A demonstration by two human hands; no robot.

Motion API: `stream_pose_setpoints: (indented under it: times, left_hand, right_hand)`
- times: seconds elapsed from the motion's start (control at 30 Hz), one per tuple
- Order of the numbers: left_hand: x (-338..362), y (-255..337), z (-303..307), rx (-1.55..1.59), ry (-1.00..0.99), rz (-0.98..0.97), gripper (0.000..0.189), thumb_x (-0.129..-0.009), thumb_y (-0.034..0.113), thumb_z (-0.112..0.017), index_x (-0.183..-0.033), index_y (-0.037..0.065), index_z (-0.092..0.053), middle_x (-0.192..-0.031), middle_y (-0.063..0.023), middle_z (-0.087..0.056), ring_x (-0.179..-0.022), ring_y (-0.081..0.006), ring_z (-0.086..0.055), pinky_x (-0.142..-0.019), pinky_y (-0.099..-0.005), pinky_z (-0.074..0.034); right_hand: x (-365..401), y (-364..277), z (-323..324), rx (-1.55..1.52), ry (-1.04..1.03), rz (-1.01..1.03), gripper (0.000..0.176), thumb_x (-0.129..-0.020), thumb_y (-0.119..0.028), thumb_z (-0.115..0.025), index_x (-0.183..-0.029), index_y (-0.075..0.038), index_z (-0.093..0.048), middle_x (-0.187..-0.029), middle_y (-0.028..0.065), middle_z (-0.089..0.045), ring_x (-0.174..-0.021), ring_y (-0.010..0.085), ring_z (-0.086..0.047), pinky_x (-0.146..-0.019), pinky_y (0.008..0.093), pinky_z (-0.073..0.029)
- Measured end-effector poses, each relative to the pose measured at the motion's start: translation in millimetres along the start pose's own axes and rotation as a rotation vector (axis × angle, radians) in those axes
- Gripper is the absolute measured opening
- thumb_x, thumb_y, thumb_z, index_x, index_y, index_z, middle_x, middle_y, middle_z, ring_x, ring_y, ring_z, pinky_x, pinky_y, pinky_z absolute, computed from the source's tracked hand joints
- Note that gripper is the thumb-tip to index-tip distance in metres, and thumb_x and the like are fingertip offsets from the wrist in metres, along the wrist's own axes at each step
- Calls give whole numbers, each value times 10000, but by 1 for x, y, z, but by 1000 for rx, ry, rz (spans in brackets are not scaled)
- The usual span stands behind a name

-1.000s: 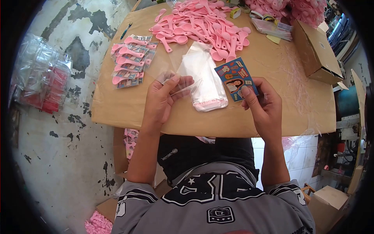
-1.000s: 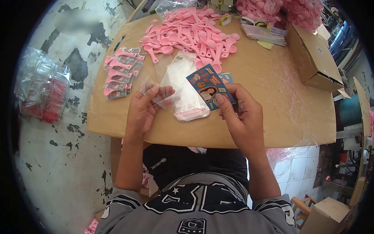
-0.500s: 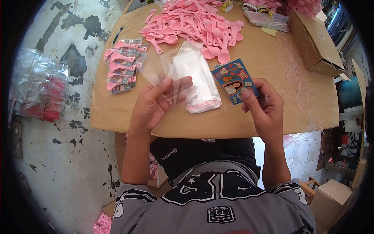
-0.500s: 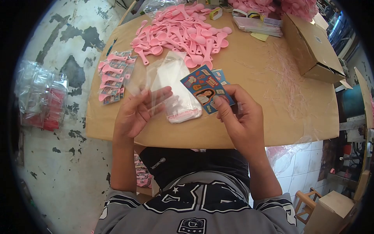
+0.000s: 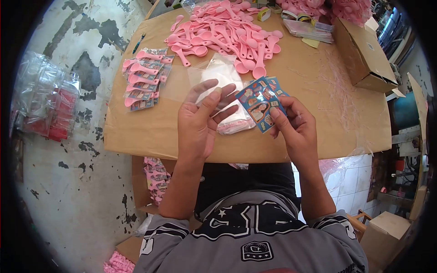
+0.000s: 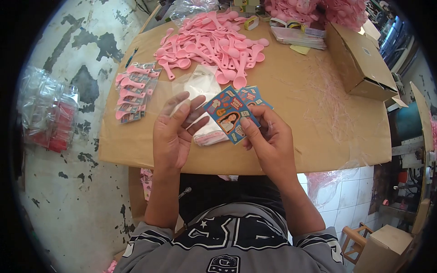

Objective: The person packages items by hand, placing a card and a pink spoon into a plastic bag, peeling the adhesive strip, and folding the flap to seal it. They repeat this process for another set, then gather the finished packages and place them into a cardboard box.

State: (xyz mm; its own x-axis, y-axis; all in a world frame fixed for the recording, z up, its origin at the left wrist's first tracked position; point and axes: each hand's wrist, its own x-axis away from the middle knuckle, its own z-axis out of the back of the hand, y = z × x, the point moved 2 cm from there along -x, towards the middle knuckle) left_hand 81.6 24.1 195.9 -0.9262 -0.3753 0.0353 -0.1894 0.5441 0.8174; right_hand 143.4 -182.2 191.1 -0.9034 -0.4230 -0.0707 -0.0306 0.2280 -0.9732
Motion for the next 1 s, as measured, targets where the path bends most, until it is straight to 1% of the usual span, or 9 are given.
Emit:
stream_pose_setpoints:
  times: [0.13,0.23,0.37,0.47,0.6,0.67,0.8,0.9,1.0]
  left_hand:
    - [6,-2,-9,-2,-18,12,342,-1059,126,-615,-1356,-21,-532,-1285,-274,-681,-1167,-338,-716,-963,-431,-634]
    - [7,-2,-4,0,-11,-13,338,-1055,139,-629,-1339,-16,-534,-1283,-268,-685,-1167,-341,-716,-939,-421,-641]
    - [7,-3,-3,-17,-25,-36,343,-1052,148,-640,-1332,-17,-531,-1283,-274,-685,-1160,-331,-720,-927,-410,-641]
    - [8,-4,-9,-130,-6,-83,342,-1055,143,-633,-1336,-23,-529,-1303,-289,-671,-1160,-320,-719,-933,-403,-635]
    - [9,-7,-13,-61,-18,-78,349,-1056,133,-628,-1345,-31,-522,-1331,-300,-653,-1164,-303,-715,-945,-401,-628]
    - [10,-9,-15,-23,-30,-77,351,-1056,132,-626,-1347,-35,-524,-1351,-303,-642,-1171,-298,-711,-949,-399,-627]
    - [9,-15,-14,9,-64,-49,331,-1051,123,-631,-1329,-39,-554,-1277,-249,-687,-1120,-256,-730,-934,-387,-633]
    - [8,-18,-13,23,-106,-30,314,-1046,114,-637,-1313,-38,-576,-1211,-203,-715,-1055,-222,-745,-901,-372,-641]
    - [6,-20,-16,14,-76,-63,304,-1043,112,-645,-1303,-34,-589,-1179,-176,-726,-1006,-198,-750,-868,-358,-644]
  right_hand:
    - [2,-2,-3,15,31,57,227,-1052,-125,-657,-1213,33,-629,-942,30,-677,-729,58,-596,-642,221,-495]
    - [4,-8,3,54,174,117,221,-1054,-134,-655,-1205,26,-633,-923,21,-673,-715,53,-592,-637,219,-491]
    - [3,-4,10,110,92,25,220,-1048,-141,-664,-1186,29,-639,-908,22,-672,-695,55,-593,-621,217,-490]
    - [4,-3,4,-13,-6,9,218,-1048,-141,-665,-1184,27,-641,-907,27,-674,-691,57,-592,-615,217,-491]
    - [2,-2,-5,8,15,21,225,-1043,-140,-674,-1191,26,-644,-902,23,-676,-688,58,-590,-610,221,-492]
    - [3,-1,-5,65,-53,-30,222,-1040,-136,-678,-1188,27,-650,-894,16,-678,-700,59,-598,-617,219,-494]
    - [4,-7,-2,177,-168,-124,218,-1036,-137,-685,-1179,25,-665,-871,13,-674,-732,61,-619,-636,216,-500]
    - [-1,-5,3,53,-157,-83,239,-1016,-117,-710,-1199,23,-643,-895,27,-685,-756,67,-639,-651,220,-509]
    - [-1,-2,3,-62,-3,-68,255,-991,-86,-736,-1192,10,-612,-930,43,-698,-769,73,-648,-670,223,-517]
